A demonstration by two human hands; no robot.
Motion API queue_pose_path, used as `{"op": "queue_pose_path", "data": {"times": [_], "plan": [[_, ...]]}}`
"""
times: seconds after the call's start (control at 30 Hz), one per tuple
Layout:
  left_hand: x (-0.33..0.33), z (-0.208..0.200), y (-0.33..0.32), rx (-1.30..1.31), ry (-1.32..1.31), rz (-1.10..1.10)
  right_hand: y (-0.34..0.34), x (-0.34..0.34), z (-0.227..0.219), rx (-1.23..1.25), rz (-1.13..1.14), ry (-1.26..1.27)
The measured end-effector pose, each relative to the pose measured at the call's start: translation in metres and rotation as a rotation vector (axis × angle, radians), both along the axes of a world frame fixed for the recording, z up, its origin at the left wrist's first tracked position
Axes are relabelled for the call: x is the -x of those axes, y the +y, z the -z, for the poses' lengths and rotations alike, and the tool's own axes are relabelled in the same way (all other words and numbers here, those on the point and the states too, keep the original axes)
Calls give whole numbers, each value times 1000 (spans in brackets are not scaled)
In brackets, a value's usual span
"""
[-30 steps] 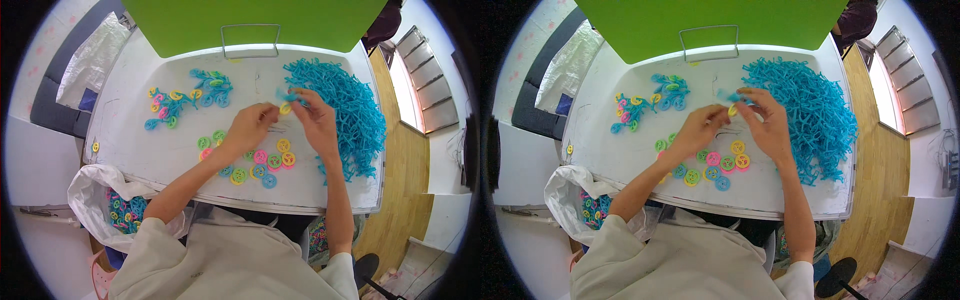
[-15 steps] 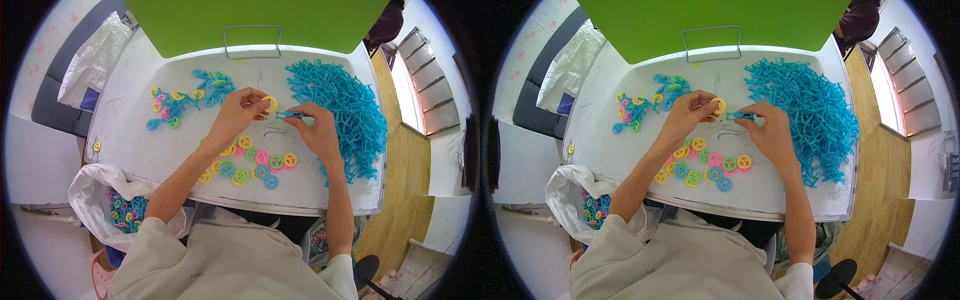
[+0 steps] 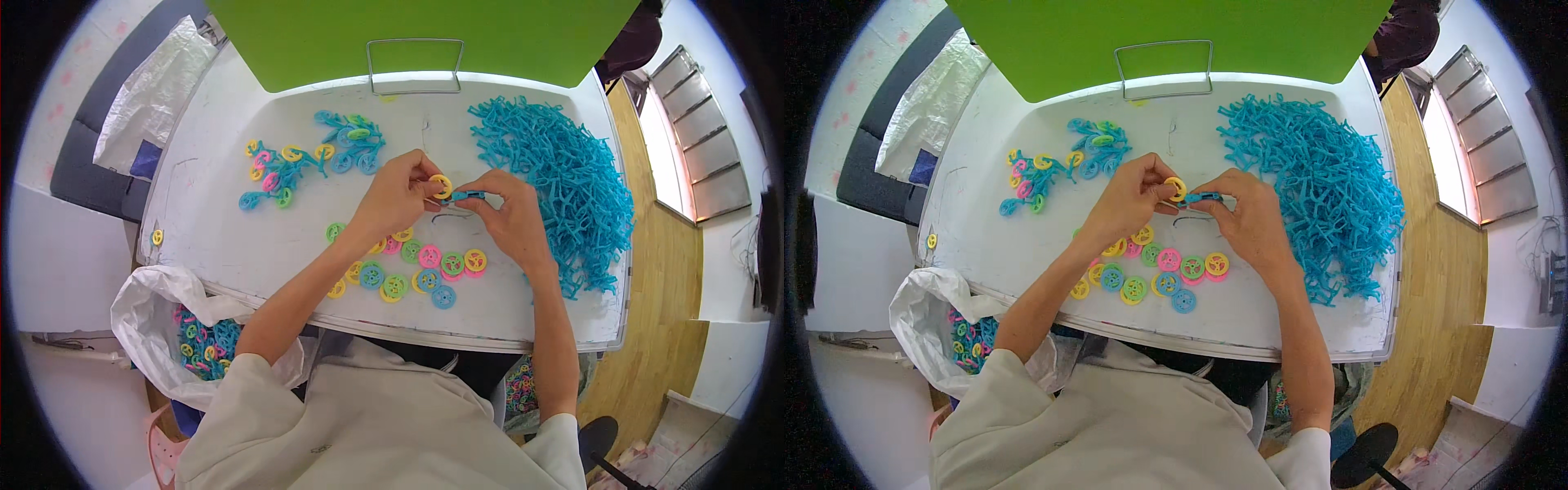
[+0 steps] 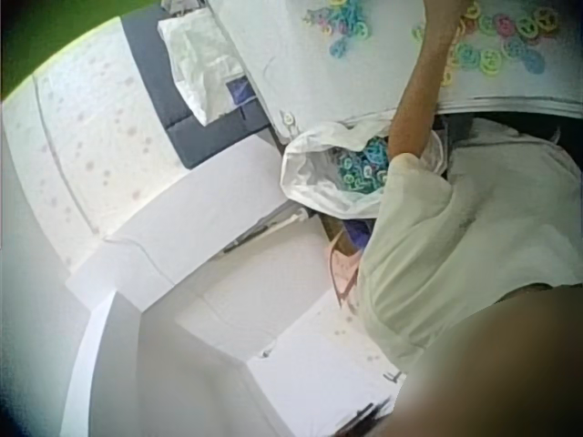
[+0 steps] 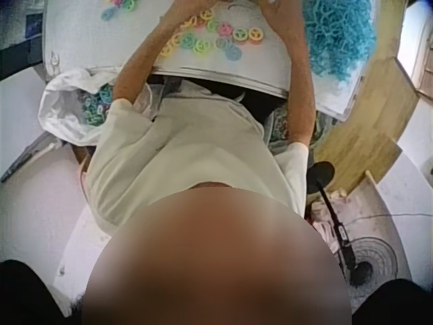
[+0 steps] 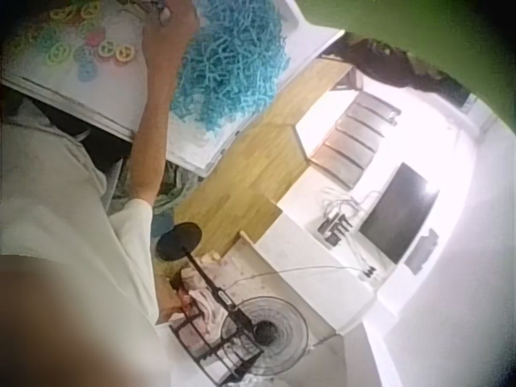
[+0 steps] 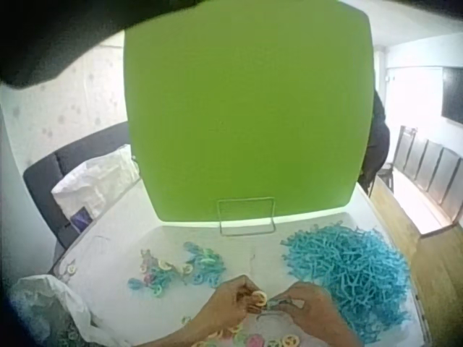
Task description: Connecting small circular plastic toy parts with smiley faces together.
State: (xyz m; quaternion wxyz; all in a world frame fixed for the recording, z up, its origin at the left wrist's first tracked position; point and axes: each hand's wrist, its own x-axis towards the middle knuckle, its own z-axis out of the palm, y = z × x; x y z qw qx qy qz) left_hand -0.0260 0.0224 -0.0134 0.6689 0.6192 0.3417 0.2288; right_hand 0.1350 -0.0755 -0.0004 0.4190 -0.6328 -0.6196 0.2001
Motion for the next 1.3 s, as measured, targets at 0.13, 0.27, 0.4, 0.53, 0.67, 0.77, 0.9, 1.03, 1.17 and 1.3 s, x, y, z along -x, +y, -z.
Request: {"op": "queue_pose_path", "data": {"times": [0.13, 0.27, 0.4, 0.53, 0.67, 0.77, 0.9, 1.03, 1.17, 1.3], "plan": [[-3, 6, -12, -211, 8, -33, -1, 0, -2, 126, 49, 60], [-3, -11, -8, -74, -54, -25, 1, 7, -8, 114, 85, 281], [-3, -14, -8, -57, -101, -73, 1, 9, -7, -85, 52, 1], [-3, -15, -10, -90, -175, -84, 4, 7, 2, -235, 48, -53], [-3, -16, -10, -121, -187, -109, 5, 17, 0, -214, 127, 114], [-4, -17, -14, -148, -206, -137, 3, 16, -3, -183, 171, 163], [-7, -13, -18, -173, -215, -159, 3, 9, -8, -216, 99, 5], [-6, -11, -13, -152, -209, -105, 4, 6, 1, -309, 109, -104], [-4, -9, -11, -99, -222, -84, 5, 9, 8, -257, 100, -3], [-4, -7, -12, -108, -228, -80, 6, 12, 12, -110, 78, 249]]}}
